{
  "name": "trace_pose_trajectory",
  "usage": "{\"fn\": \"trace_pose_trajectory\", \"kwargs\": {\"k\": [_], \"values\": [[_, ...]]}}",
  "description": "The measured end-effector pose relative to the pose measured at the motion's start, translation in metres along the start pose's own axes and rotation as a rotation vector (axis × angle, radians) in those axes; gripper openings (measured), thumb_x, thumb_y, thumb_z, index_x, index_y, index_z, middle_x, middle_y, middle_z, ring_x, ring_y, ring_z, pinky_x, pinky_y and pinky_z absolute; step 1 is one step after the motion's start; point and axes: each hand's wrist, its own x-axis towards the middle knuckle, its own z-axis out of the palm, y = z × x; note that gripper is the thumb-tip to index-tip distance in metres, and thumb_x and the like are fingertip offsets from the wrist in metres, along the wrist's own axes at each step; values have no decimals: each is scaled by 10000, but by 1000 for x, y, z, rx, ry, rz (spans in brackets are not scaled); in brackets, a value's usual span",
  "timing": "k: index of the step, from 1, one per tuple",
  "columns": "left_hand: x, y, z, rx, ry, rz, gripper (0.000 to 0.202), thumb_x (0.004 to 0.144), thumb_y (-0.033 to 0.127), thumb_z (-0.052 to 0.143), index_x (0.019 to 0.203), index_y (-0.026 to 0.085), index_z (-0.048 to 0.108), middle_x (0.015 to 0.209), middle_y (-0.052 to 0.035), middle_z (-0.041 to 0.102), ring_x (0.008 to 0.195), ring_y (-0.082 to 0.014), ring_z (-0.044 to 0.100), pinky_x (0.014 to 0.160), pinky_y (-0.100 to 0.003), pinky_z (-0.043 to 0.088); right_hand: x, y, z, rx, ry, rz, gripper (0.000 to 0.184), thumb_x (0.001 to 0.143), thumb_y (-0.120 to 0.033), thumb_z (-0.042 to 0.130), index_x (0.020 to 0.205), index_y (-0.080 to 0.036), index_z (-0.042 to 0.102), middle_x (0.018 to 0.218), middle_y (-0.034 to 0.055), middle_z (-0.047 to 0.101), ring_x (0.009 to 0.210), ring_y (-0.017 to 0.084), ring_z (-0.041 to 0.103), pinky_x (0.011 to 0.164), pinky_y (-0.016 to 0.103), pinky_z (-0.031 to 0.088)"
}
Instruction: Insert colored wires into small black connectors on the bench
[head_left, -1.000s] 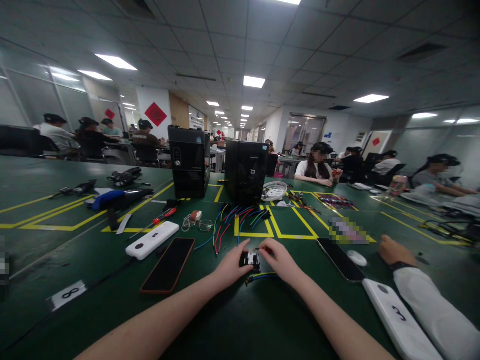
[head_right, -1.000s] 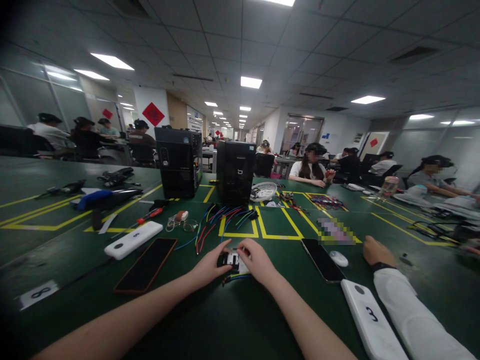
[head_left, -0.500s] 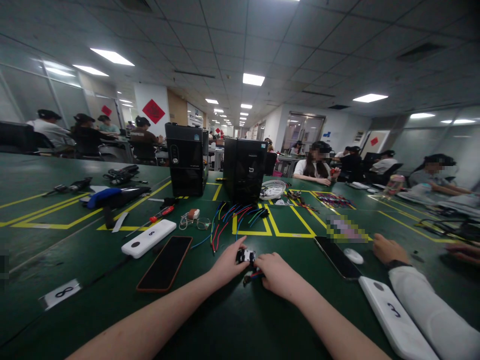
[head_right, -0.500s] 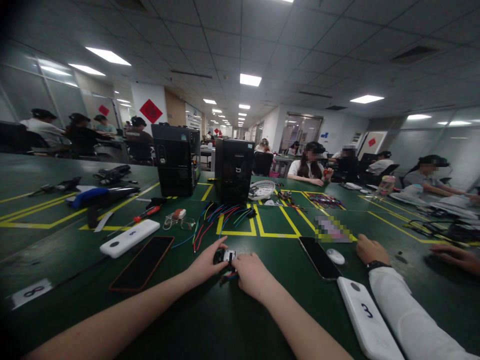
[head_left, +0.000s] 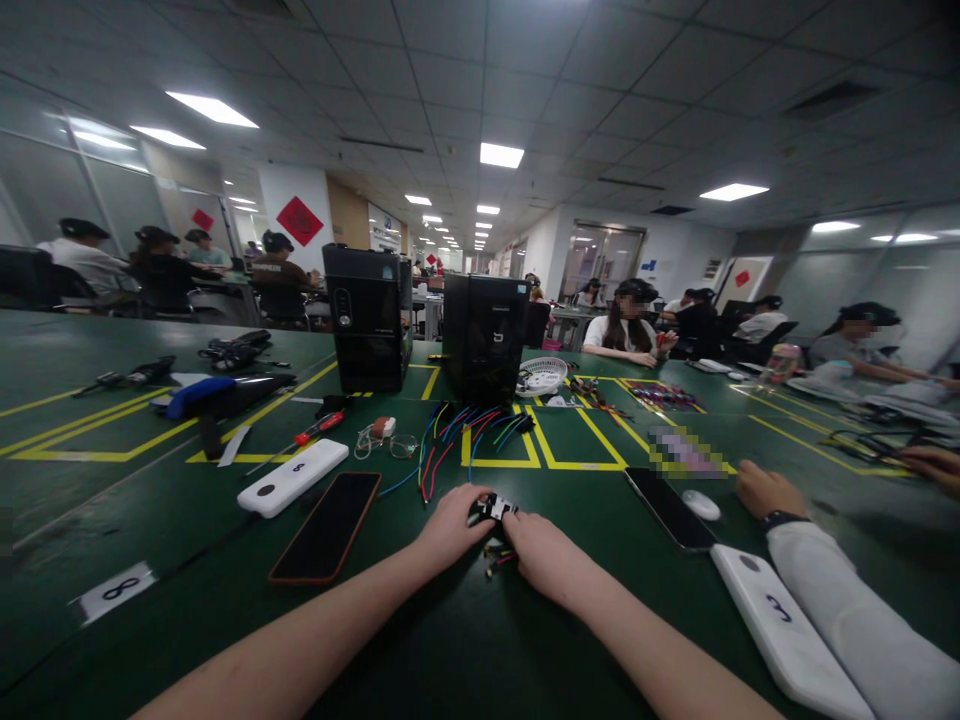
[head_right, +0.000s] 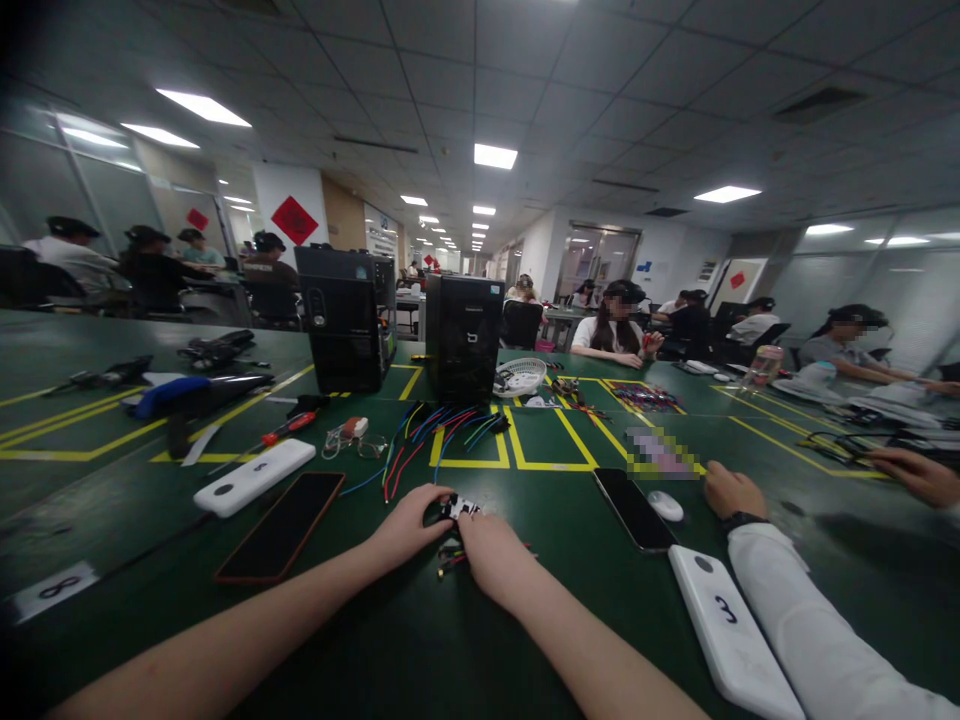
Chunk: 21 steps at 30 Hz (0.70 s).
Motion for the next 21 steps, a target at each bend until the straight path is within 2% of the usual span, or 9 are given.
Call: {"fn": "trace_pose_trajectory", "kwargs": {"k": [3, 7, 11, 14, 17, 19, 21], "values": [[0, 1, 0, -5, 5, -4, 356, 713, 207, 623, 1064, 213, 562, 1054, -50, 589, 997, -217, 523, 914, -343, 379, 1, 2, -2, 65, -2, -26, 364, 727, -31, 422, 1062, -121, 530, 1075, 123, 562, 927, 201, 535, 796, 283, 381], [1, 0, 0, 3, 9, -16, 347, 712, 208, 623, 1054, 210, 566, 1013, -49, 588, 961, -215, 528, 874, -334, 391, 0, 14, -15, 194, 25, -86, 194, 747, -92, 457, 877, -149, 590, 969, 78, 555, 838, 158, 521, 731, 244, 372], [1, 2, -2, 42, -2, -20, 341, 737, 249, 607, 1072, 209, 561, 940, -39, 584, 904, -211, 532, 835, -334, 403, 0, 31, -29, 272, 156, -18, 151, 778, -108, 431, 805, -153, 572, 894, 50, 514, 784, 125, 492, 698, 223, 352], [-1, 6, -4, 67, -24, -22, 345, 748, 255, 597, 1088, 214, 555, 910, -34, 587, 887, -212, 534, 831, -334, 402, 5, 36, -28, 332, 240, 51, 174, 805, -113, 380, 833, -150, 548, 905, 55, 508, 781, 126, 487, 696, 227, 357], [-1, 8, -5, 56, -56, 6, 353, 755, 259, 592, 1104, 227, 547, 946, -34, 595, 907, -210, 536, 855, -334, 393, 10, 33, -19, 382, 247, 54, 216, 786, -76, 361, 878, -157, 538, 925, 54, 518, 805, 130, 498, 714, 227, 370], [-2, 9, -5, 37, -67, 36, 352, 755, 259, 591, 1103, 231, 546, 959, -31, 599, 912, -205, 540, 866, -332, 391, 11, 29, -14, 400, 271, 30, 288, 771, -54, 357, 971, -166, 532, 988, 58, 523, 868, 134, 505, 759, 228, 372], [-1, 8, -4, 26, -72, 61, 339, 753, 253, 591, 1089, 228, 552, 950, -26, 604, 908, -201, 546, 869, -332, 393, 10, 23, -13, 408, 310, 7, 409, 772, -49, 352, 1139, -183, 477, 1095, 66, 507, 942, 136, 504, 813, 231, 365]]}}
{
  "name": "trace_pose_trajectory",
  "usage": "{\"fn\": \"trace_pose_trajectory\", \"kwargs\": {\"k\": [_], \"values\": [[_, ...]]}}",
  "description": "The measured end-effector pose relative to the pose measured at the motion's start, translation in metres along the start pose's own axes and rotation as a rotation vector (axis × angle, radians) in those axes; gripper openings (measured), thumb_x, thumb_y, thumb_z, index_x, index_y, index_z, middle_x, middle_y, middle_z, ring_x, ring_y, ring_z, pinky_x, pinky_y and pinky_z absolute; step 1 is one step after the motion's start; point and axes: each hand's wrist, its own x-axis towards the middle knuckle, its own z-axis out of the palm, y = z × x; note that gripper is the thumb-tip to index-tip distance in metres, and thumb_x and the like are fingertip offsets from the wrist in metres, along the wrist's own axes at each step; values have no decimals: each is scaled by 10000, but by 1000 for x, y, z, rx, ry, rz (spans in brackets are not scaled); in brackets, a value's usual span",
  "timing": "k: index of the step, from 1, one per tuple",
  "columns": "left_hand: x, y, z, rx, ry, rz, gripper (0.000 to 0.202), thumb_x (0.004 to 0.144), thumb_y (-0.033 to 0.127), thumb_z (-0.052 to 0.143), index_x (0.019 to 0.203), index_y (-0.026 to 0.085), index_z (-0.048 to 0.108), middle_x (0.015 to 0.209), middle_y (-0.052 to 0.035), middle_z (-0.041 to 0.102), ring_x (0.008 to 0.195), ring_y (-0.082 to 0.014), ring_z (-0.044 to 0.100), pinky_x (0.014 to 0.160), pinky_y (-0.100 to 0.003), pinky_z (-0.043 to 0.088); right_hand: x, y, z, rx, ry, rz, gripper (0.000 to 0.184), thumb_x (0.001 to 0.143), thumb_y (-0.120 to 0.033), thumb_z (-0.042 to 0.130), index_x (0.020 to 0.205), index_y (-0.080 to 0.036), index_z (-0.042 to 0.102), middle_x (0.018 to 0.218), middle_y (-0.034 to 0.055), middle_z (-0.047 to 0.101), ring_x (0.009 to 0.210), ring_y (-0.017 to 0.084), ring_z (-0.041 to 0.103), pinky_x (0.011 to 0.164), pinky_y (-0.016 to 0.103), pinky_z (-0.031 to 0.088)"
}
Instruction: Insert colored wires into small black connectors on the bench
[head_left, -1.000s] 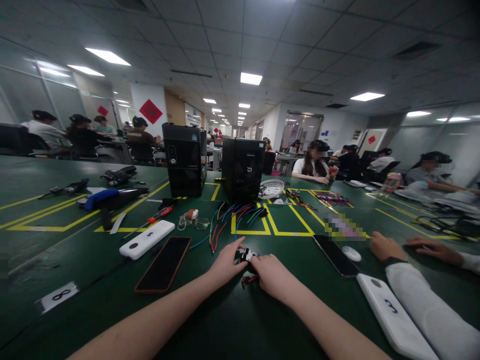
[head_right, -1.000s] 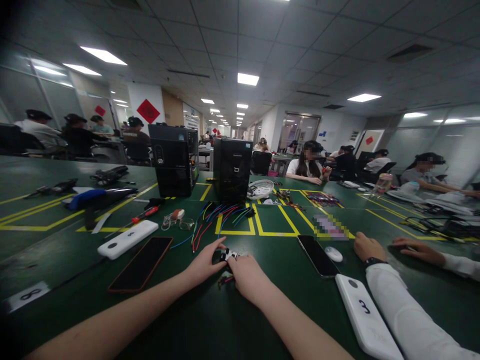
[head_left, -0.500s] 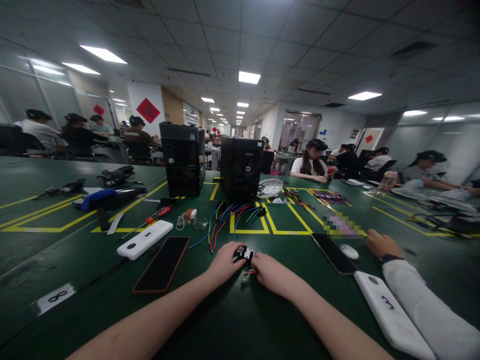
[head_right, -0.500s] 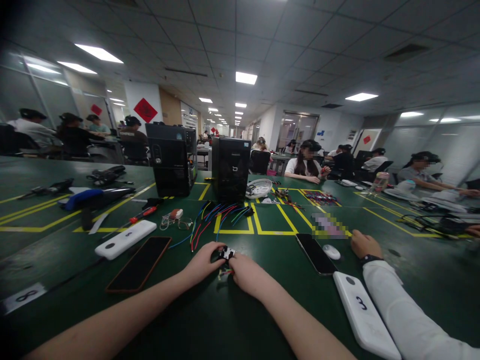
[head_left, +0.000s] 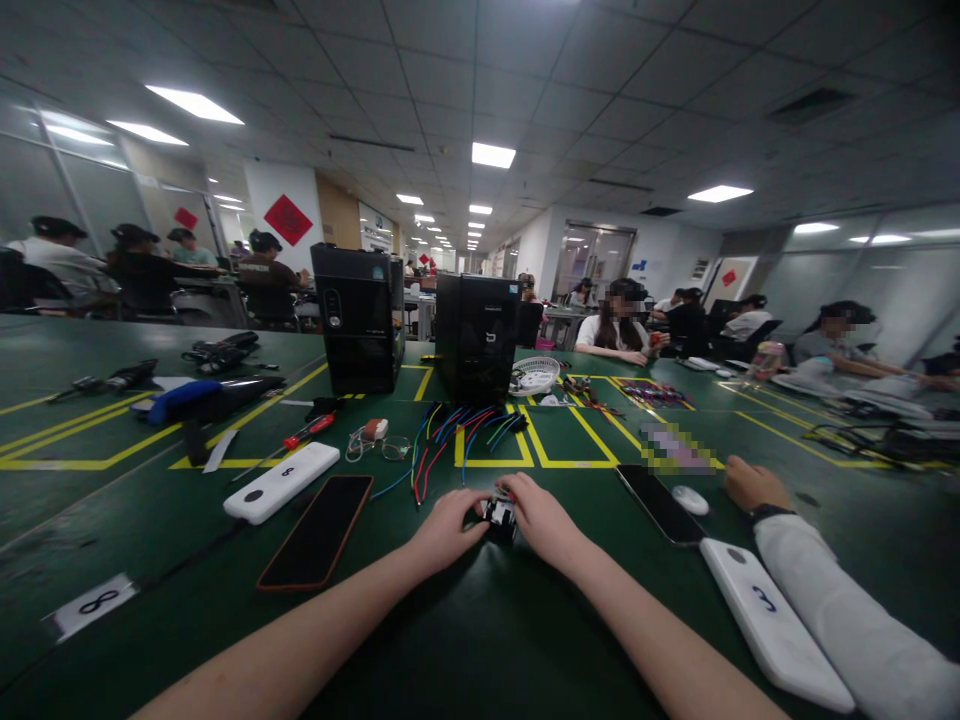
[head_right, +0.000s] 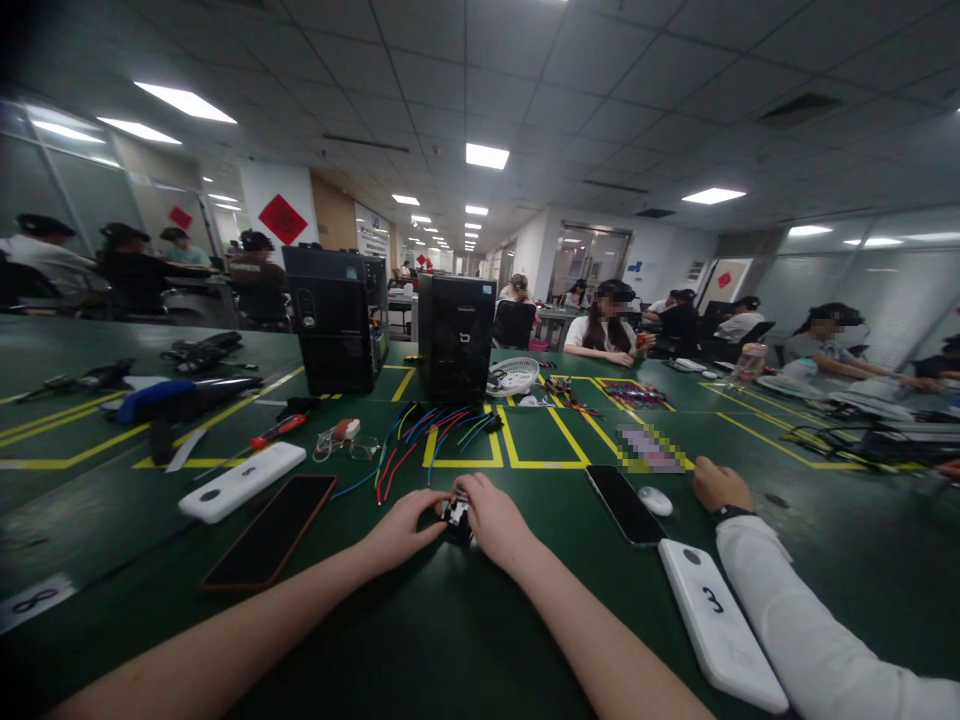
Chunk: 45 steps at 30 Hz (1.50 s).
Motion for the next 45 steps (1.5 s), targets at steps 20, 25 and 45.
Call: {"fn": "trace_pose_trajectory", "kwargs": {"k": [20, 25, 45], "values": [[-2, 3, -4, -70, -84, -10, 418, 786, 228, 540, 1200, 235, 482, 1047, -33, 616, 1020, -205, 523, 953, -356, 346, -7, 106, -57, -349, -111, 769, 279, 703, -312, 562, 928, -146, 566, 967, 138, 636, 877, 248, 607, 621, 289, 423], [-2, 1, -2, -66, -73, 9, 406, 784, 219, 546, 1186, 242, 496, 1051, -32, 616, 1025, -205, 523, 948, -352, 349, -15, 150, -71, -341, -16, 863, 328, 701, -331, 563, 967, -140, 569, 999, 143, 629, 886, 238, 605, 623, 276, 418], [-1, 5, -5, -9, -106, 53, 259, 806, 237, 518, 1056, 241, 585, 1060, -32, 609, 1030, -202, 519, 933, -341, 364, -23, 145, -97, -136, -10, 666, 281, 705, -120, 503, 959, -117, 624, 826, 81, 661, 641, 134, 582, 545, 206, 363]]}}
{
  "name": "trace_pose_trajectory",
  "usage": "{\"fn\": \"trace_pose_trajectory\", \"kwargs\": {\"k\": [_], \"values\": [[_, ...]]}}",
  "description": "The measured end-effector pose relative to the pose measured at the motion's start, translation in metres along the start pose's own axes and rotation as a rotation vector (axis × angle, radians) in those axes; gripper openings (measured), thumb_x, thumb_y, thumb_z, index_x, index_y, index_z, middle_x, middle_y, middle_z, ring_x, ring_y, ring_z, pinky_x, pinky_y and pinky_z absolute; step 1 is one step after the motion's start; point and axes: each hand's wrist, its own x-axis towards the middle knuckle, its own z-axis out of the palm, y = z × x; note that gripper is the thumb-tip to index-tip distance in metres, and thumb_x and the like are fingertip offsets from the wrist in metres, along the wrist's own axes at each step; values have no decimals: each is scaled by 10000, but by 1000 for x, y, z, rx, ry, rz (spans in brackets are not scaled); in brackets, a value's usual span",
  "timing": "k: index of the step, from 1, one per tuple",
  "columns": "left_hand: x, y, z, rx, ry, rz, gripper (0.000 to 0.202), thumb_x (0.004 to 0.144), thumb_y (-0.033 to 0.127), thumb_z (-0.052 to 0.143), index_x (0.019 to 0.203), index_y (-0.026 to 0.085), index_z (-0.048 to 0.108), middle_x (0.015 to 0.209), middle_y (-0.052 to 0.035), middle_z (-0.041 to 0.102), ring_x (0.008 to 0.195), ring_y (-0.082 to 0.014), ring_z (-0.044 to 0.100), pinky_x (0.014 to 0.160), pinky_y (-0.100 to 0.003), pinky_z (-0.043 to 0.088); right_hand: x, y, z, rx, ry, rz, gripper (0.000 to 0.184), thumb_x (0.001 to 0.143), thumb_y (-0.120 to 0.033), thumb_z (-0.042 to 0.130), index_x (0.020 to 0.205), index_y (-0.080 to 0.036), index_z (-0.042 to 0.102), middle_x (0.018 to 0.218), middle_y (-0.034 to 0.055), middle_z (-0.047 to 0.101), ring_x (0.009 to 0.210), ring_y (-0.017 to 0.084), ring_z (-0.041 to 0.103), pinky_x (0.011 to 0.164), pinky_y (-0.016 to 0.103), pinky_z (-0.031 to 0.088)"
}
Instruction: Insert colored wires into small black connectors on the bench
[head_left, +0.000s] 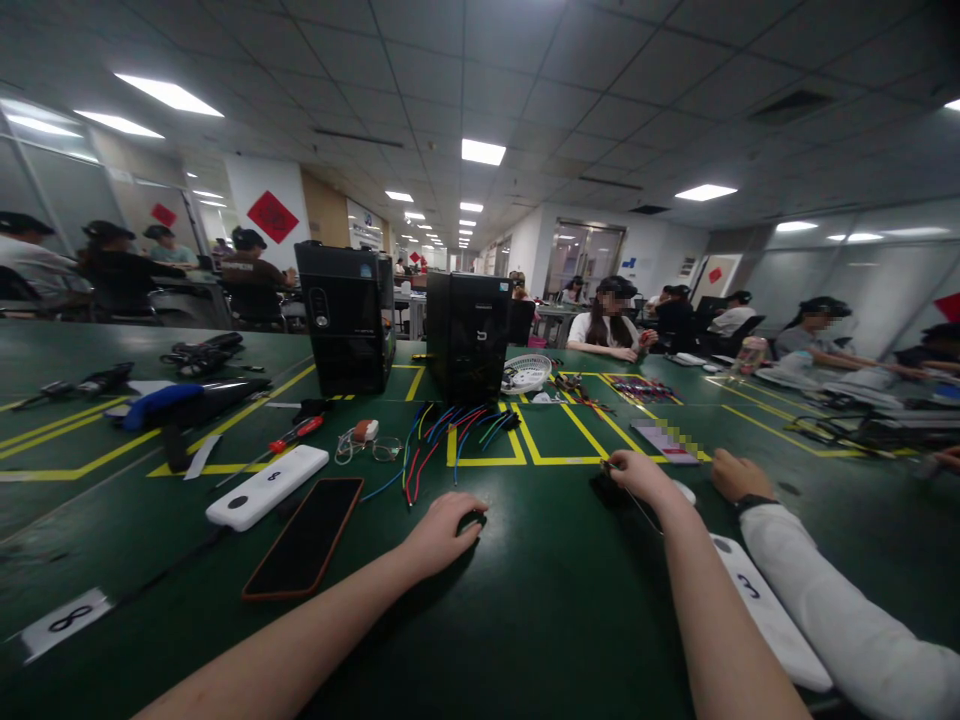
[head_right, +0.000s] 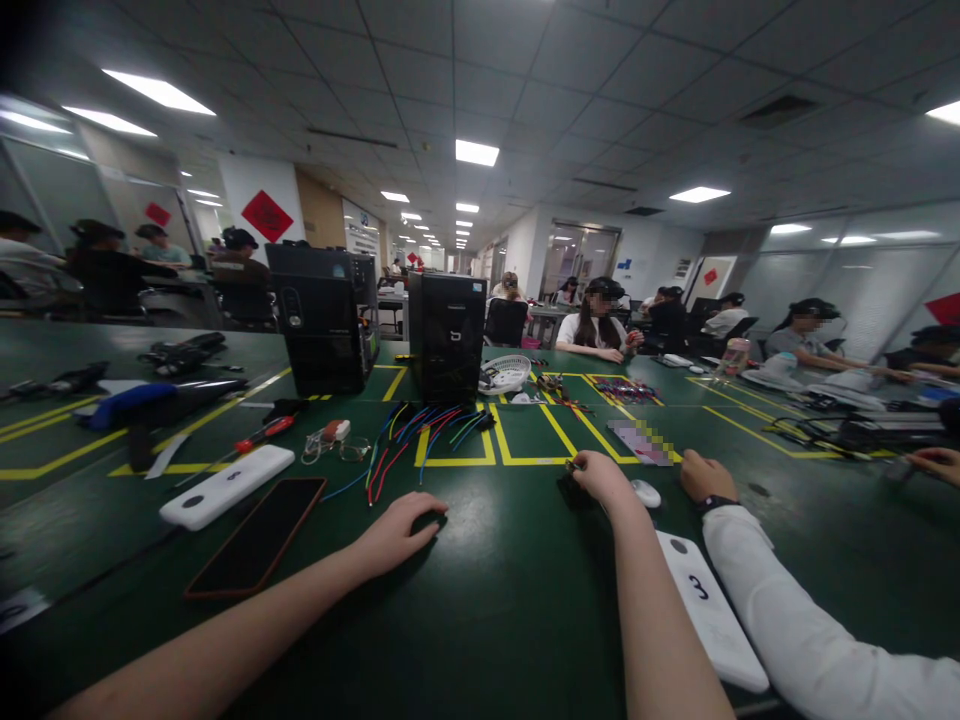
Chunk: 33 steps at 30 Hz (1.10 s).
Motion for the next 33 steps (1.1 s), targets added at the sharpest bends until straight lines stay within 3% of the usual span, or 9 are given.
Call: {"fn": "trace_pose_trajectory", "kwargs": {"k": [10, 18, 22, 25, 28, 33], "values": [[0, -2, 1, 26, -2, 5, 249, 818, 243, 516, 1060, 233, 573, 1066, -35, 597, 1040, -195, 509, 930, -329, 362, 4, 2, 4, 5, -37, 1, 297, 698, -99, 512, 966, -117, 638, 780, 67, 660, 613, 118, 578, 534, 191, 370], [0, 0, 1, 41, -6, 0, 246, 820, 244, 514, 1059, 240, 571, 1066, -32, 597, 1037, -199, 508, 938, -338, 356, 6, 7, 9, 118, -166, 97, 235, 766, -141, 463, 935, -113, 623, 638, 40, 626, 509, 93, 555, 484, 178, 369], [0, -1, 1, 40, -3, 5, 238, 820, 247, 516, 1051, 240, 574, 1051, -28, 600, 1025, -197, 511, 928, -337, 361, 6, 9, 2, -33, -33, 20, 186, 741, -127, 479, 811, -123, 651, 667, 51, 644, 582, 110, 570, 524, 186, 354], [-1, -1, 0, 34, -7, 14, 236, 822, 241, 516, 1051, 242, 572, 1046, -22, 601, 1024, -191, 511, 923, -330, 364, 6, 8, 0, -52, 61, -31, 236, 732, -139, 487, 899, -123, 654, 746, 62, 664, 658, 123, 585, 561, 186, 356], [-1, -1, 0, 34, -6, 15, 232, 824, 238, 516, 1048, 242, 574, 1040, -19, 602, 1021, -188, 512, 921, -326, 366, 6, 4, 3, -26, 44, -49, 344, 723, -132, 480, 1034, -107, 626, 787, 72, 671, 665, 127, 590, 577, 187, 368], [0, 0, 0, 40, -9, 14, 227, 827, 235, 512, 1044, 241, 577, 1039, -20, 603, 1017, -186, 512, 920, -325, 366, 7, 0, 9, -106, 1, -33, 295, 704, -109, 484, 930, -124, 673, 786, 75, 674, 685, 135, 595, 576, 187, 365]]}}
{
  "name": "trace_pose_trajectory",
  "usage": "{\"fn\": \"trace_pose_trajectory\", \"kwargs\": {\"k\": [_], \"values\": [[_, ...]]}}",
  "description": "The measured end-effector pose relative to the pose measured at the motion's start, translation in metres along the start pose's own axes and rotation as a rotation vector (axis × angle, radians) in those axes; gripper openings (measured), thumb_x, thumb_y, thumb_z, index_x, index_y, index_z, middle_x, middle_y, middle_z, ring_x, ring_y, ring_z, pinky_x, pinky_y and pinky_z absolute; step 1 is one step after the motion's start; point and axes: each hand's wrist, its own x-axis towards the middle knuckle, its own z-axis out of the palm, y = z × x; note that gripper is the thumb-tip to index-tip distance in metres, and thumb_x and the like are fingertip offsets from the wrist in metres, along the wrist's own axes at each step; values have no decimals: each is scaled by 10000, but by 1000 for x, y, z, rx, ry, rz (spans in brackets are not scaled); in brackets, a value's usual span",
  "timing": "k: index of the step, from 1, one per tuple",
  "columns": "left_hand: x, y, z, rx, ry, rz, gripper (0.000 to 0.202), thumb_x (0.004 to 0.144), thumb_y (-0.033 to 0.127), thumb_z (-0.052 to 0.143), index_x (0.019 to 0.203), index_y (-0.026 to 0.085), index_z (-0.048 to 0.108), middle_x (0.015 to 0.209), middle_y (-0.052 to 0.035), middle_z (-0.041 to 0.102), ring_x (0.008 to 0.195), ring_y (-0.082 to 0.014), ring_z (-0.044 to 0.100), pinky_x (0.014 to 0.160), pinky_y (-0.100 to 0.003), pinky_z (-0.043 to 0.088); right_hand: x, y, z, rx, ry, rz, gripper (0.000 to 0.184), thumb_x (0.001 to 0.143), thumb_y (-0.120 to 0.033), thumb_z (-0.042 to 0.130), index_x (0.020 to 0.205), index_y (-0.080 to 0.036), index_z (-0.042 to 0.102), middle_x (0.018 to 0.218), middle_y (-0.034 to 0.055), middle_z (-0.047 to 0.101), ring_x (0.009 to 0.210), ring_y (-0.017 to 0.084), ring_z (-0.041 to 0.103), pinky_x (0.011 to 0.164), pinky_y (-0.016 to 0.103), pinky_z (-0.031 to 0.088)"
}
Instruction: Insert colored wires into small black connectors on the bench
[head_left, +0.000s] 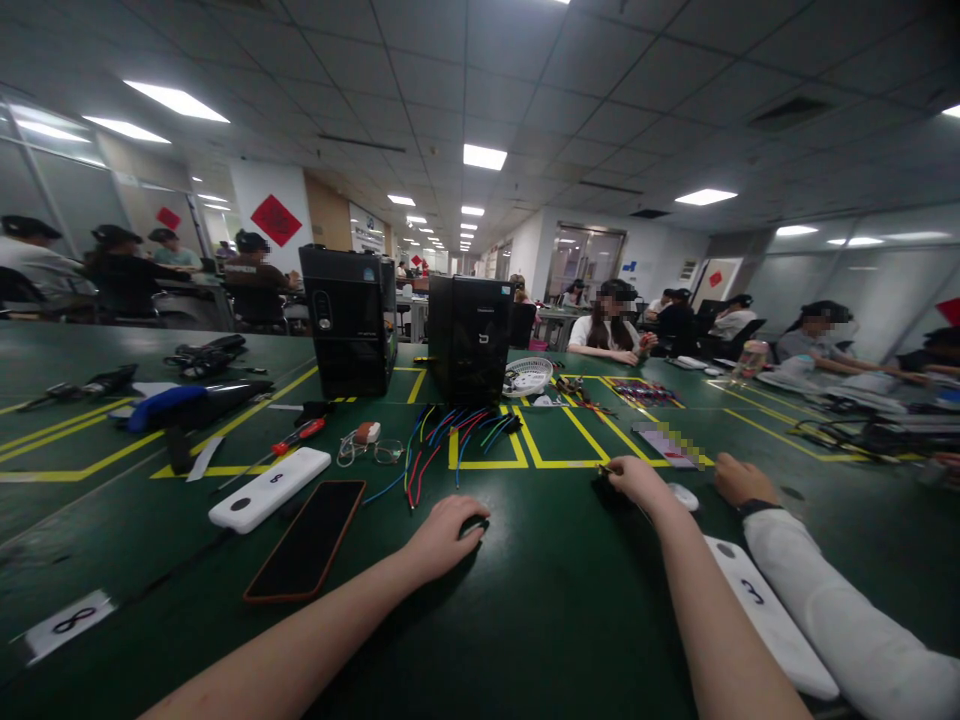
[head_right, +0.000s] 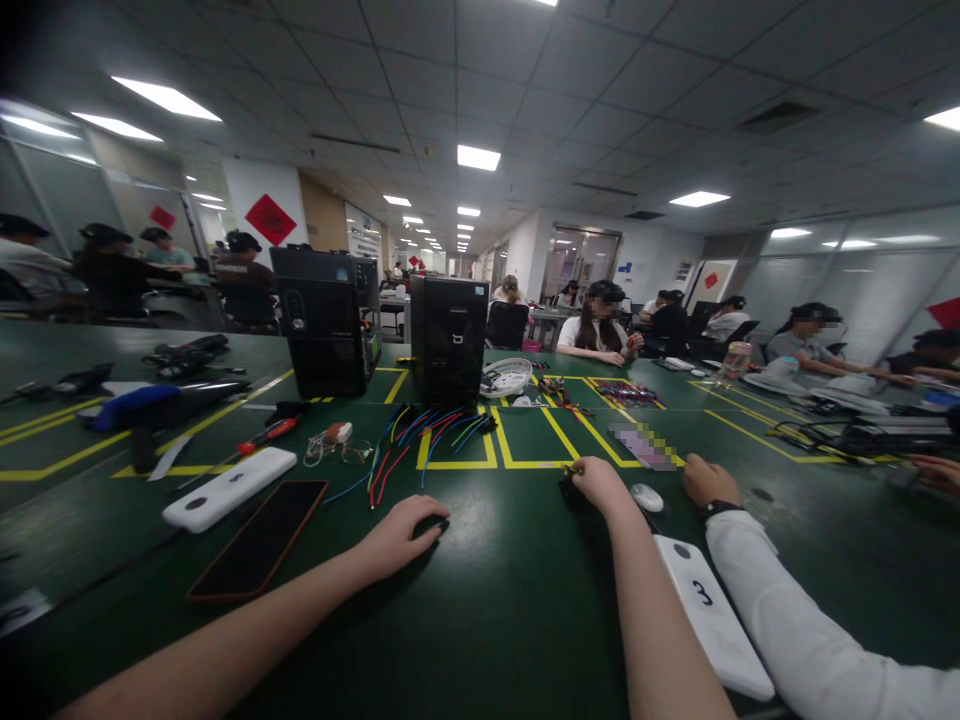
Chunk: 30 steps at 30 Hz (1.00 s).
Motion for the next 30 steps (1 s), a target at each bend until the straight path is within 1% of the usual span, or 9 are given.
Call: {"fn": "trace_pose_trajectory", "kwargs": {"k": [4, 9, 12, 15, 19, 21, 23, 26, 30], "values": [[0, 1, -1, -2, -5, -3, 224, 829, 235, 505, 1041, 242, 578, 1040, -21, 604, 1022, -189, 510, 920, -328, 366, 2, 1, 1, -15, -19, 13, 259, 720, -104, 488, 907, -123, 667, 764, 72, 672, 649, 122, 595, 544, 178, 364], [0, 0, 0, 1, -2, -2, 215, 822, 241, 507, 1022, 232, 586, 1042, -32, 602, 1025, -196, 509, 927, -330, 358, 4, 1, 5, 89, -217, 77, 232, 807, -141, 441, 929, -123, 636, 665, 52, 658, 523, 90, 579, 500, 160, 379], [1, -2, 1, 2, 4, 9, 215, 820, 240, 507, 1019, 233, 587, 1029, -29, 605, 1014, -193, 514, 918, -325, 362, 3, 0, 6, 75, -258, 77, 210, 813, -149, 441, 892, -124, 634, 630, 45, 653, 486, 86, 566, 494, 161, 383], [1, -3, 2, 2, 3, 12, 211, 819, 239, 508, 1014, 236, 589, 1028, -25, 605, 1012, -191, 515, 915, -323, 362, 0, 1, 2, 84, -201, 68, 230, 821, -164, 424, 918, -121, 628, 669, 53, 664, 505, 90, 575, 502, 165, 387], [1, -3, 2, 2, -2, 7, 211, 820, 233, 508, 1014, 234, 589, 1032, -26, 603, 1012, -191, 513, 919, -326, 358, -4, 10, -10, 127, 6, 148, 392, 818, -180, 427, 1200, -129, 498, 709, 60, 667, 535, 106, 584, 514, 178, 393], [1, -3, 2, 2, -4, 2, 214, 819, 230, 508, 1017, 232, 588, 1041, -29, 601, 1016, -194, 509, 922, -331, 356, -7, 14, -15, 154, 26, 176, 476, 795, -162, 450, 1270, -131, 428, 681, 50, 658, 532, 110, 579, 510, 180, 388], [1, -3, 2, 2, -5, 0, 214, 820, 229, 505, 1017, 230, 589, 1042, -31, 601, 1018, -197, 507, 923, -336, 357, -10, 17, -17, 165, -47, 166, 451, 769, -143, 469, 1220, -129, 486, 651, 40, 644, 517, 106, 564, 498, 180, 375], [1, -3, 3, 4, -1, 4, 206, 820, 227, 503, 1007, 231, 590, 1032, -29, 603, 1013, -196, 509, 919, -335, 359, -13, 17, -18, 120, -152, 100, 337, 730, -119, 482, 1037, -129, 623, 621, 34, 631, 510, 104, 547, 488, 187, 352], [0, -2, 2, 2, 1, 10, 203, 821, 224, 504, 1005, 236, 588, 1028, -24, 602, 1011, -191, 511, 917, -328, 358, -11, 15, -16, 62, -154, 85, 317, 703, -103, 482, 957, -141, 667, 640, 34, 643, 560, 114, 564, 511, 195, 346]]}}
